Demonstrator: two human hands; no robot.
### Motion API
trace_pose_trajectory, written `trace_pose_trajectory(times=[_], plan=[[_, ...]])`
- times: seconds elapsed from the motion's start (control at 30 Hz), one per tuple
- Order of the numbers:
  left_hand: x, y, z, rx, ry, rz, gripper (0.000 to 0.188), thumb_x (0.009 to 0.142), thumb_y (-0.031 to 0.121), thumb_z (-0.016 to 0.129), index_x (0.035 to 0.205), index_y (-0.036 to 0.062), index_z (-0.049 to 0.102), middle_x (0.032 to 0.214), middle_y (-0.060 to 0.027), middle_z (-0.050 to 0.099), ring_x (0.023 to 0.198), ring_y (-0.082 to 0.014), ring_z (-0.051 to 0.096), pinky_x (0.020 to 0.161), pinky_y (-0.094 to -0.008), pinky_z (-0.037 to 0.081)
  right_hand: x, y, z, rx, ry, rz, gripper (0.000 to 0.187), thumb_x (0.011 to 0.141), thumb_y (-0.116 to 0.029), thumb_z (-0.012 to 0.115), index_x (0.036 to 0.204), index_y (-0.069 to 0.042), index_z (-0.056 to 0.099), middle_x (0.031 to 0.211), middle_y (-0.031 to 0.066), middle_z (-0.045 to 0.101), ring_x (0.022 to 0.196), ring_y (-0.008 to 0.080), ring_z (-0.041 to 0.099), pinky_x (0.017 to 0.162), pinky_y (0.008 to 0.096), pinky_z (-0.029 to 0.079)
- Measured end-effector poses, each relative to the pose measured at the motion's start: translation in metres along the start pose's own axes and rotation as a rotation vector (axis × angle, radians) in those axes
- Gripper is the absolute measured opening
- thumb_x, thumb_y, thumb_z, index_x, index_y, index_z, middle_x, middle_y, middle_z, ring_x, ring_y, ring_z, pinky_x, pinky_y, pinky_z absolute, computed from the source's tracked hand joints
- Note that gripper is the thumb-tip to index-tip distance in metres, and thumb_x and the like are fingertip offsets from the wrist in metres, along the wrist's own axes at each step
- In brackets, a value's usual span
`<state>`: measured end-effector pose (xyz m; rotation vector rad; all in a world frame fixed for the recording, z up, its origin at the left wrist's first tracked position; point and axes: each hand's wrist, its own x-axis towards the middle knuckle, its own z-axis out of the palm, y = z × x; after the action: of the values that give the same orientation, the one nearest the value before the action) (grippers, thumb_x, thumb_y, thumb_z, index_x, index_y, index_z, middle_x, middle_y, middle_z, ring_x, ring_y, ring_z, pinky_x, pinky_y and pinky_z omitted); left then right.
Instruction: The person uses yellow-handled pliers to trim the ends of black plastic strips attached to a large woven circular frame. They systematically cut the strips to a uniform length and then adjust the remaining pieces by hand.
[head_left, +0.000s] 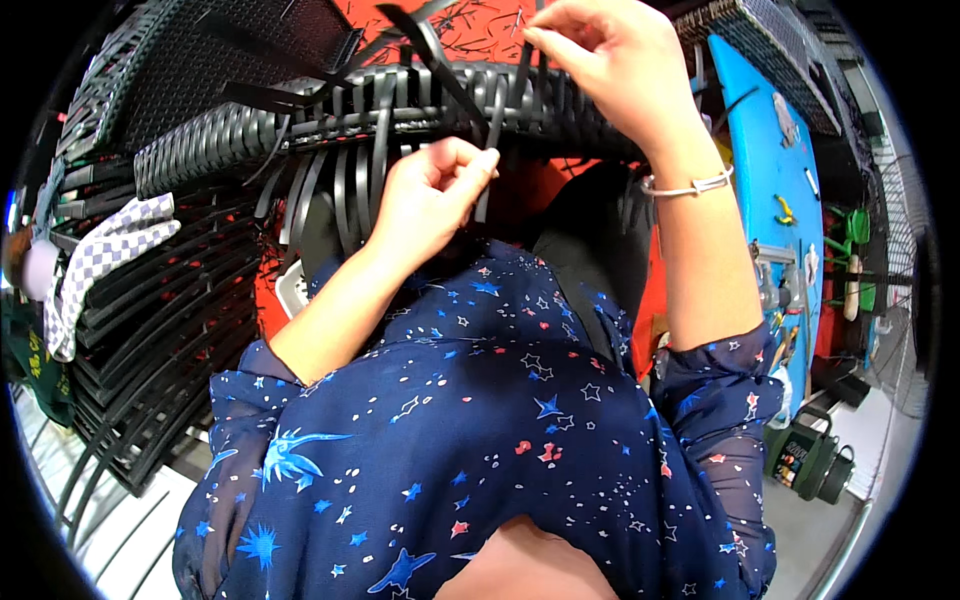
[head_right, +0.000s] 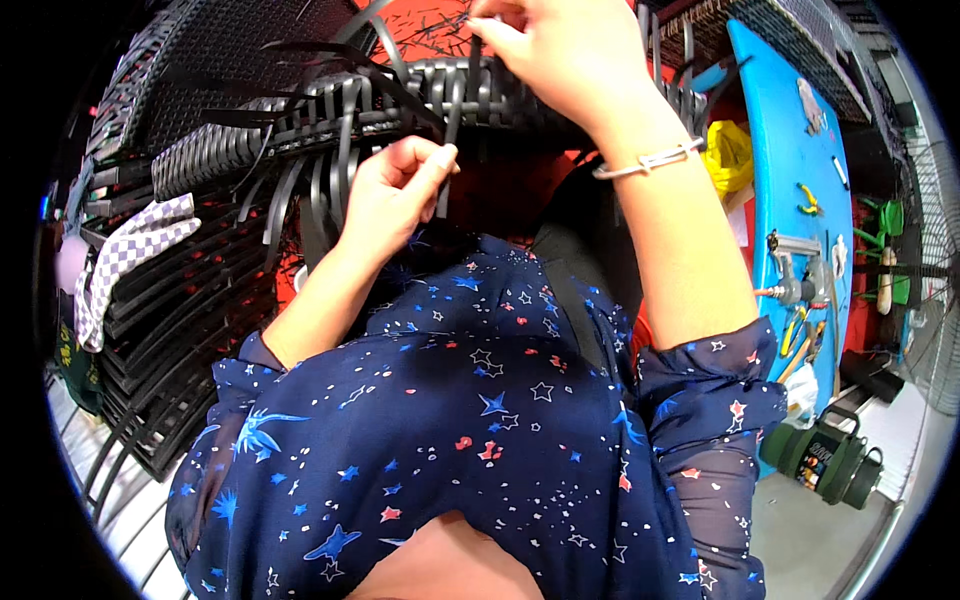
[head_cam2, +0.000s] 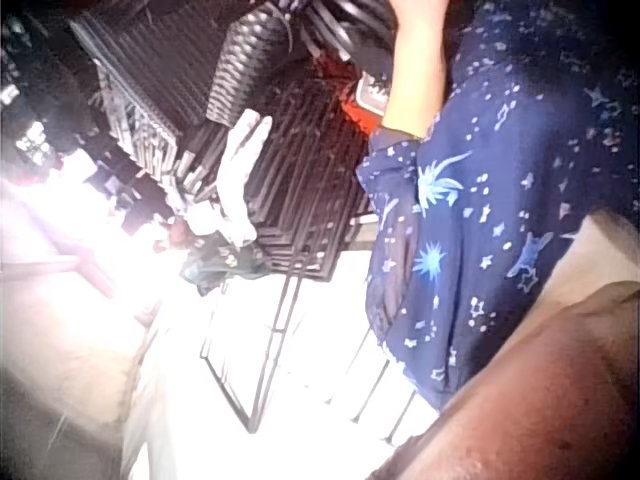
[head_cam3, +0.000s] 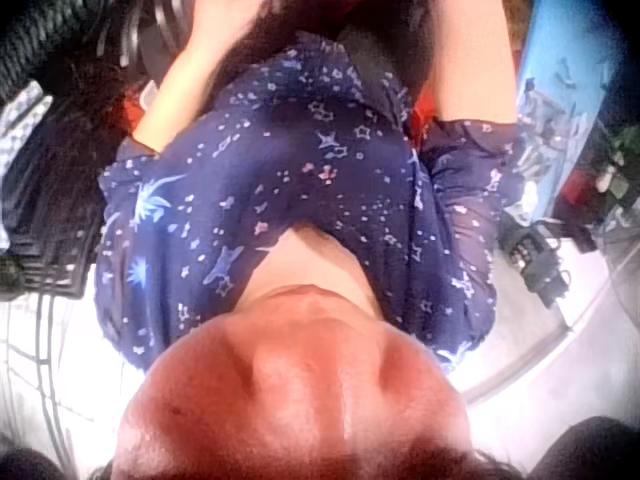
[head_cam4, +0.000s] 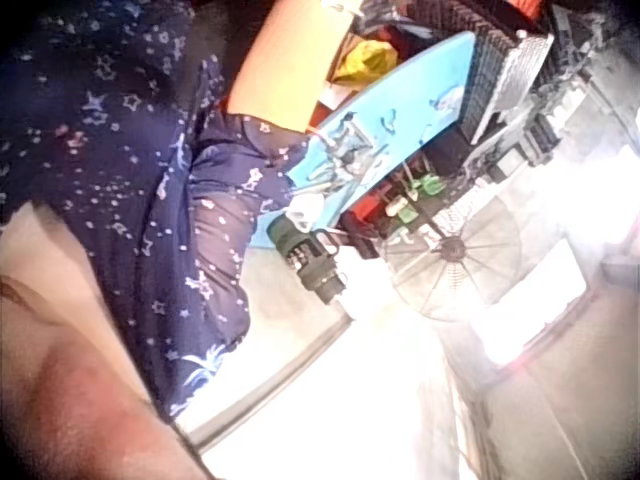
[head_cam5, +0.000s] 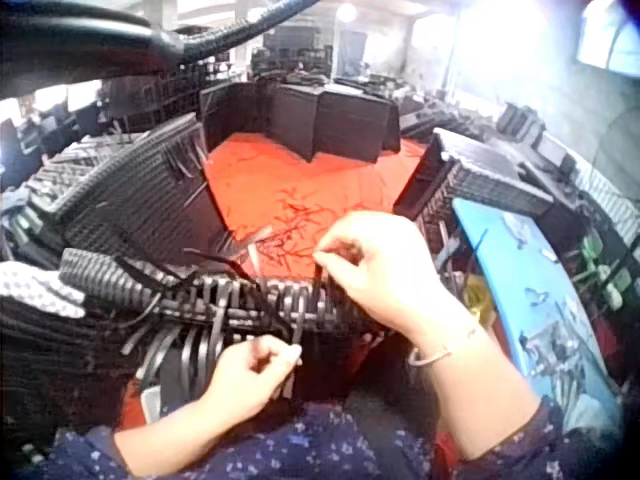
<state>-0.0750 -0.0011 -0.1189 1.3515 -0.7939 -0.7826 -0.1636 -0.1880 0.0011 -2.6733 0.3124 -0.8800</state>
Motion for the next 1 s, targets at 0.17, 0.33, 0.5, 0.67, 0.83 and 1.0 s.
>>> trace_pose_trajectory(times=[0.17,0.33,0.5,0.67,0.83,1.0], plan=[[0.004,0.016,-0.002,0.04,-0.04,-0.075,0.019,0.099,0.023,0.067,0.091,0.0059,0.071,0.064,0.0049,0.057,0.049,-0.0028,0.048,0.046,-0.0194,0.035,-0.017,-0.01,0.011,0.078,0.319,0.012,0.011,0.079,-0.011,0.076,0.087,-0.005,0.07,0.078,0.0103,0.067,0.068,0.0259,0.067,0.064,0.0343,0.053],[0.0,0.047,-0.012,-0.039,-0.126,-0.291,0.022,0.093,0.021,0.073,0.106,0.0031,0.073,0.075,0.0014,0.065,0.059,-0.0059,0.059,0.054,-0.019,0.047,-0.06,-0.007,0.028,0.457,0.485,0.254,0.012,0.09,-0.006,0.073,0.102,-0.004,0.07,0.081,-0.0001,0.065,0.06,0.0032,0.059,0.053,0.0186,0.047],[0.016,0.069,-0.026,0.087,-0.084,-0.136,0.027,0.093,0.02,0.074,0.113,0.0022,0.072,0.085,-0.0014,0.069,0.07,-0.0069,0.063,0.063,-0.0196,0.051,-0.119,-0.022,0.058,0.622,0.184,0.559,0.01,0.089,-0.01,0.074,0.096,-0.002,0.074,0.078,-0.0003,0.067,0.06,0.0019,0.055,0.055,0.0193,0.046],[0.047,0.085,-0.039,0.082,-0.044,-0.07,0.029,0.095,0.022,0.07,0.118,0.0038,0.07,0.099,-0.0054,0.074,0.081,-0.008,0.069,0.071,-0.0184,0.054,-0.13,-0.018,0.089,0.862,0.141,0.709,0.019,0.09,-0.015,0.074,0.101,0.001,0.073,0.076,0.0017,0.068,0.057,0.0053,0.058,0.054,0.0209,0.047],[0.04,0.083,-0.029,0.111,-0.132,-0.092,0.029,0.096,0.025,0.069,0.115,0.003,0.07,0.101,-0.0095,0.075,0.085,-0.0107,0.072,0.073,-0.0199,0.055,-0.128,-0.021,0.098,0.825,0.151,0.709,0.021,0.09,-0.016,0.074,0.099,0.003,0.073,0.075,0.0027,0.069,0.056,0.0064,0.059,0.054,0.0217,0.048],[0.038,0.074,-0.028,0.214,-0.037,-0.051,0.026,0.094,0.022,0.072,0.11,0.0011,0.072,0.097,-0.0109,0.075,0.082,-0.0136,0.072,0.073,-0.0224,0.056,-0.129,-0.017,0.106,0.996,0.137,0.728,0.02,0.092,-0.016,0.073,0.1,0.003,0.072,0.075,0.0013,0.067,0.057,0.0053,0.058,0.054,0.0207,0.048]])
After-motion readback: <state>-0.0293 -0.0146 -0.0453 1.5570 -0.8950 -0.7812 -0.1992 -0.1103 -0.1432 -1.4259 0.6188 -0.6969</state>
